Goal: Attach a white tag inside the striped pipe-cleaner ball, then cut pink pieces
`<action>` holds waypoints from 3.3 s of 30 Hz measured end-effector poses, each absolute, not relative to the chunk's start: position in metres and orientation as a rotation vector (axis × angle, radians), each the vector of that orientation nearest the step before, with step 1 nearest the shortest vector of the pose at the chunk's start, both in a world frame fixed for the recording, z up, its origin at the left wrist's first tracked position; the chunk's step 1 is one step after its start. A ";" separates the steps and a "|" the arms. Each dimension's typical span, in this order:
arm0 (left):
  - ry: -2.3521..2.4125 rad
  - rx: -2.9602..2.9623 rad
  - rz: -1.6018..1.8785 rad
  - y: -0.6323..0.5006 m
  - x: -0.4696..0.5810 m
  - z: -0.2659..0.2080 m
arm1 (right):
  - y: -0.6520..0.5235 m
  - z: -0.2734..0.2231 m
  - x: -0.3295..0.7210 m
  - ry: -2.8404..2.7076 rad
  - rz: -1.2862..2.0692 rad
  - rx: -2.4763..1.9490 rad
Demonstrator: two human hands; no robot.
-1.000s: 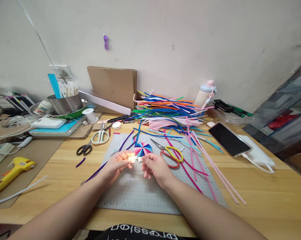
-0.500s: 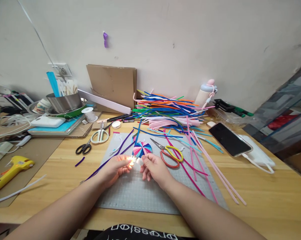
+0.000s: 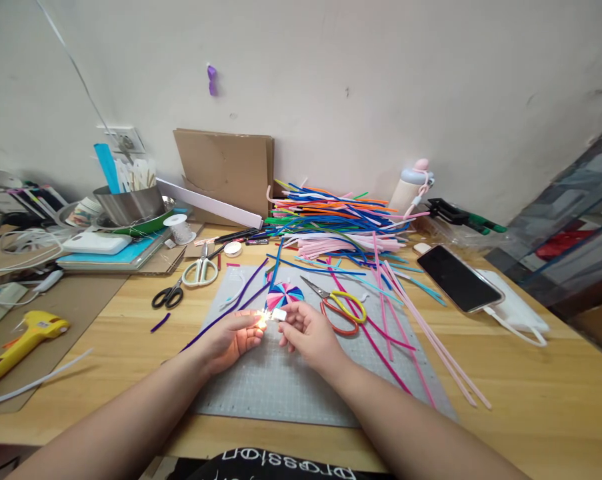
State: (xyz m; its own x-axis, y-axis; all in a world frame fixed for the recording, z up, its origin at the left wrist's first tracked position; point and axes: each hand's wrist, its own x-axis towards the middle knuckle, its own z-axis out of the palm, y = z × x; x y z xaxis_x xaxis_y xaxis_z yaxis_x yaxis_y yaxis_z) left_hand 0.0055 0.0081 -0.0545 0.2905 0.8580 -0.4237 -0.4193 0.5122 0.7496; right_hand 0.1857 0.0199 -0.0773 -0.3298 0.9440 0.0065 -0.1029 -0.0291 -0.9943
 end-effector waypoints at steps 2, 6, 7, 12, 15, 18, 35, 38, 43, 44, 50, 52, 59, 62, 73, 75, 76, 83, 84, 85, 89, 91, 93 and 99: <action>0.910 0.565 0.903 0.007 0.007 -0.054 | 0.020 -0.079 0.186 -1.358 1.481 -0.983; 0.892 0.570 0.872 0.005 0.009 -0.050 | 0.021 -0.078 0.188 -1.332 1.470 -0.980; 0.889 0.563 0.871 0.005 0.009 -0.050 | 0.021 -0.077 0.188 -1.322 1.480 -0.974; 0.960 0.661 1.057 0.010 0.005 -0.051 | 0.023 -0.069 0.190 -1.260 1.599 -0.934; 1.007 0.775 1.199 0.013 0.004 -0.054 | 0.025 -0.068 0.193 -1.227 1.651 -0.933; 1.004 0.887 1.237 0.013 0.009 -0.054 | 0.026 -0.068 0.194 -1.231 1.672 -0.943; 1.202 1.210 1.096 0.004 0.027 -0.040 | 0.021 -0.069 0.191 -1.535 1.514 -0.901; 1.237 1.362 1.156 0.000 0.030 -0.031 | 0.019 -0.067 0.193 -1.581 1.359 -0.876; 1.235 1.909 1.301 -0.012 0.031 -0.018 | 0.012 -0.055 0.203 -1.670 1.009 -0.758; 1.230 2.015 1.313 -0.015 0.030 -0.017 | 0.011 -0.053 0.205 -1.709 0.907 -0.706; 1.249 2.218 1.318 -0.021 0.025 -0.018 | 0.003 -0.044 0.208 -1.818 0.589 -0.541; 1.242 2.204 1.336 -0.022 0.025 -0.019 | 0.002 -0.043 0.207 -1.820 0.623 -0.524; 1.249 1.348 1.439 -0.024 0.041 -0.020 | 0.005 -0.047 0.205 -1.793 0.707 -0.558; 1.189 1.120 1.188 -0.022 0.042 -0.021 | 0.005 -0.049 0.204 -1.823 0.723 -0.580; 1.117 0.909 1.179 -0.017 0.034 -0.031 | 0.011 -0.062 0.198 -1.608 1.156 -0.683; 1.099 0.863 1.169 -0.017 0.033 -0.031 | 0.010 -0.060 0.197 -1.537 1.274 -0.644; 1.091 0.847 1.162 -0.017 0.033 -0.031 | 0.009 -0.059 0.196 -1.499 1.329 -0.637; 1.041 0.771 1.138 -0.017 0.030 -0.031 | 0.011 -0.050 0.196 -1.362 1.464 -0.663; 1.029 0.754 1.145 -0.018 0.030 -0.031 | 0.011 -0.050 0.196 -1.362 1.478 -0.662; 1.018 0.735 1.149 -0.018 0.031 -0.030 | 0.012 -0.050 0.196 -1.365 1.491 -0.661; 0.973 0.652 1.116 -0.019 0.033 -0.027 | 0.013 -0.051 0.197 -1.375 1.521 -0.651; 0.954 0.617 1.096 -0.020 0.034 -0.025 | 0.013 -0.051 0.197 -1.387 1.527 -0.639; 0.939 0.595 1.092 -0.021 0.035 -0.025 | 0.013 -0.051 0.197 -1.406 1.527 -0.624; 0.895 0.550 1.083 -0.024 0.036 -0.025 | 0.011 -0.049 0.198 -1.462 1.447 -0.580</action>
State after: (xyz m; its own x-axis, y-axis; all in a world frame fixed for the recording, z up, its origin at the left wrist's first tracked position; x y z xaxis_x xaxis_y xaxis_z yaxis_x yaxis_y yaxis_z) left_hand 0.0361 -0.0244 -0.0249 0.1865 0.9194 -0.3463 -0.5138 0.3917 0.7632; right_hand 0.1982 0.0114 -0.0490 -0.4239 0.8564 0.2948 -0.2859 0.1824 -0.9408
